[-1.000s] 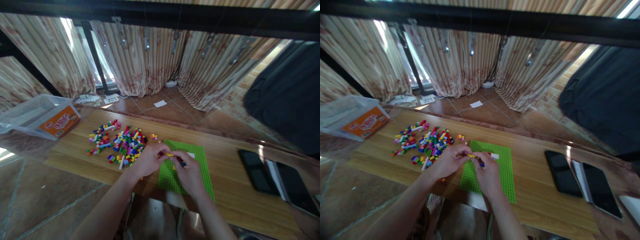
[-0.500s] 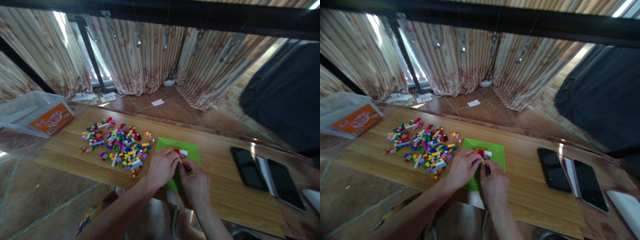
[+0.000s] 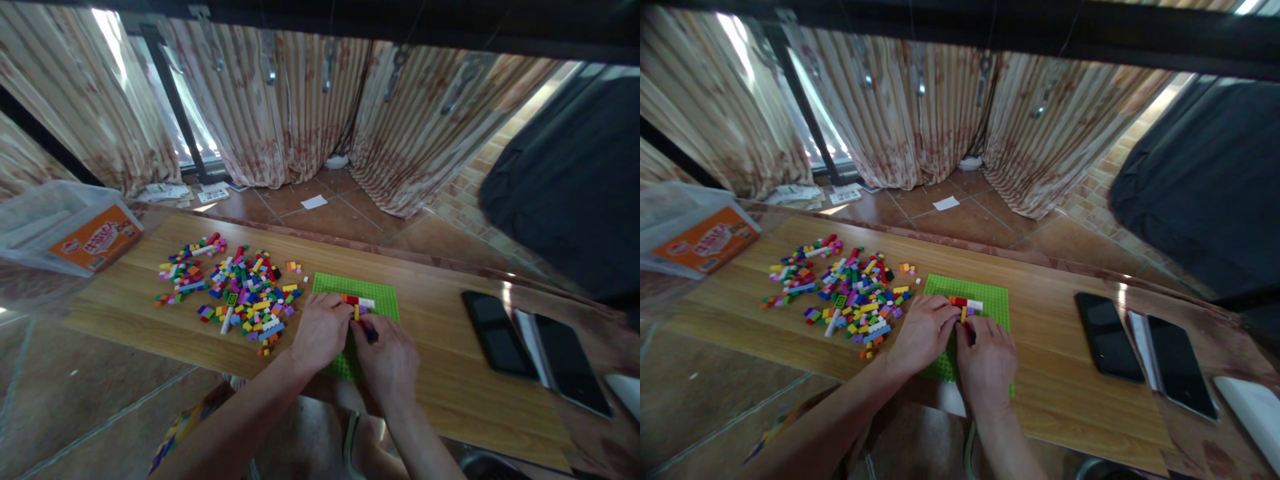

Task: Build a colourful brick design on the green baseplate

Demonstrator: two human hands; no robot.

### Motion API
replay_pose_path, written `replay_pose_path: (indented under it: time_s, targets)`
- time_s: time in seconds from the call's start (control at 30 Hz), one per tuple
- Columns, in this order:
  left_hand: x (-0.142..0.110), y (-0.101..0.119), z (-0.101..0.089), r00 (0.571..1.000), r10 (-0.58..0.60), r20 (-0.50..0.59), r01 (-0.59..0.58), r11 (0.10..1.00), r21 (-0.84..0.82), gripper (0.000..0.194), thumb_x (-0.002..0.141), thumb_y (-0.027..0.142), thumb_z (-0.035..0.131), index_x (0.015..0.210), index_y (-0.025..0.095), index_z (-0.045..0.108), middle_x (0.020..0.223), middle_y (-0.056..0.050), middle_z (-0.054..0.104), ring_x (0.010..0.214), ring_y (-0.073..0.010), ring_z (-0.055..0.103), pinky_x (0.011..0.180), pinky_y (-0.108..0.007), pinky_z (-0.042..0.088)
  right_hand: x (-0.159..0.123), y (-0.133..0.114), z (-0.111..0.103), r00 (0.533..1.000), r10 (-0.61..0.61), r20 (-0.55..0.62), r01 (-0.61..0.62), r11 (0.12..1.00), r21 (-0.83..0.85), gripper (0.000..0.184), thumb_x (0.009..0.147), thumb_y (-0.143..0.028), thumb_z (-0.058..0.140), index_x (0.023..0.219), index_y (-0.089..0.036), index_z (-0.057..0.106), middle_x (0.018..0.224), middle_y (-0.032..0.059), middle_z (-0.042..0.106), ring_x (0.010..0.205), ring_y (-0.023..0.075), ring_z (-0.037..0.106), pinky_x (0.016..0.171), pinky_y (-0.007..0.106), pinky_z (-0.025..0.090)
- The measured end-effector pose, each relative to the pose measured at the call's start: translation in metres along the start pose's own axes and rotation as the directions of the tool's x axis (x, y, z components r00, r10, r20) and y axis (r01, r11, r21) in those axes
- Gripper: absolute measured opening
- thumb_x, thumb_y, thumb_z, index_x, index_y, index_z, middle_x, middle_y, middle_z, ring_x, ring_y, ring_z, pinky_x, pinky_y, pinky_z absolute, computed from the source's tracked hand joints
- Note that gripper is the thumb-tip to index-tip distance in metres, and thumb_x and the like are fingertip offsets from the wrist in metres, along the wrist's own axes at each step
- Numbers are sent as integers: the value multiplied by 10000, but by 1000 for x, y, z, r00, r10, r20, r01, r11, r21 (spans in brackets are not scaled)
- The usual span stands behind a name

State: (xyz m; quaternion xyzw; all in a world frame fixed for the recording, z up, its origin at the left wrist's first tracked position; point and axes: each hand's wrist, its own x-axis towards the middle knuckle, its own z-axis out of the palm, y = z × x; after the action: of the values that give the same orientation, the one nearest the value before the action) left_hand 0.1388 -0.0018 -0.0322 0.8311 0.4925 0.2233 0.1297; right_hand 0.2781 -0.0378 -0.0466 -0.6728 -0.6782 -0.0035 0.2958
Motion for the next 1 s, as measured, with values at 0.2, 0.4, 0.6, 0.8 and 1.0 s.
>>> replay_pose_path:
  time_s: [0.2, 0.4, 0.6, 0.8, 1.0]
  targets:
    - [-2, 0, 3, 1000, 7, -23, -6, 1000, 3, 189, 944, 245, 493, 957, 214, 679, 938, -35, 646, 900, -197, 551, 815, -370, 382, 4, 7, -7, 999, 50, 15, -52, 969, 240, 244, 885, -399, 587, 908, -199, 724, 856, 53, 719, 764, 196, 646, 685, 307, 466]
    - [-2, -1, 6, 999, 18, -32, -17, 999, 27, 216, 959, 257, 463, 939, 202, 672, 947, -42, 639, 902, -199, 548, 821, -373, 388, 11, 10, -1, 1000, -1, -26, 9, 955, 298, 232, 908, -337, 554, 940, -226, 755, 946, 76, 704, 891, 208, 638, 808, 361, 502]
    - [-1, -1, 6, 999, 41, -11, -41, 998, 48, 241, 967, 246, 434, 938, 192, 667, 951, -52, 638, 903, -203, 548, 819, -376, 397, 10, 10, 2, 998, -62, 4, 60, 984, 170, 246, 923, -301, 544, 992, -218, 765, 1012, 92, 687, 957, 230, 595, 862, 394, 486]
    - [-1, 0, 6, 999, 48, 5, -49, 996, 71, 241, 958, 213, 425, 929, 181, 663, 963, -62, 641, 912, -212, 546, 827, -385, 403, 10, 11, 2, 994, -98, 45, 95, 994, 55, 262, 936, -286, 522, 994, -211, 767, 1018, 97, 686, 953, 233, 567, 841, 382, 464]
    - [-5, 1, 2, 999, 48, -7, -47, 998, 50, 216, 935, 191, 454, 948, 185, 669, 966, -54, 646, 913, -212, 558, 831, -380, 421, 8, 12, 5, 995, -84, 51, 82, 996, 45, 286, 948, -322, 504, 996, -206, 761, 1000, 92, 689, 929, 224, 577, 818, 362, 457]
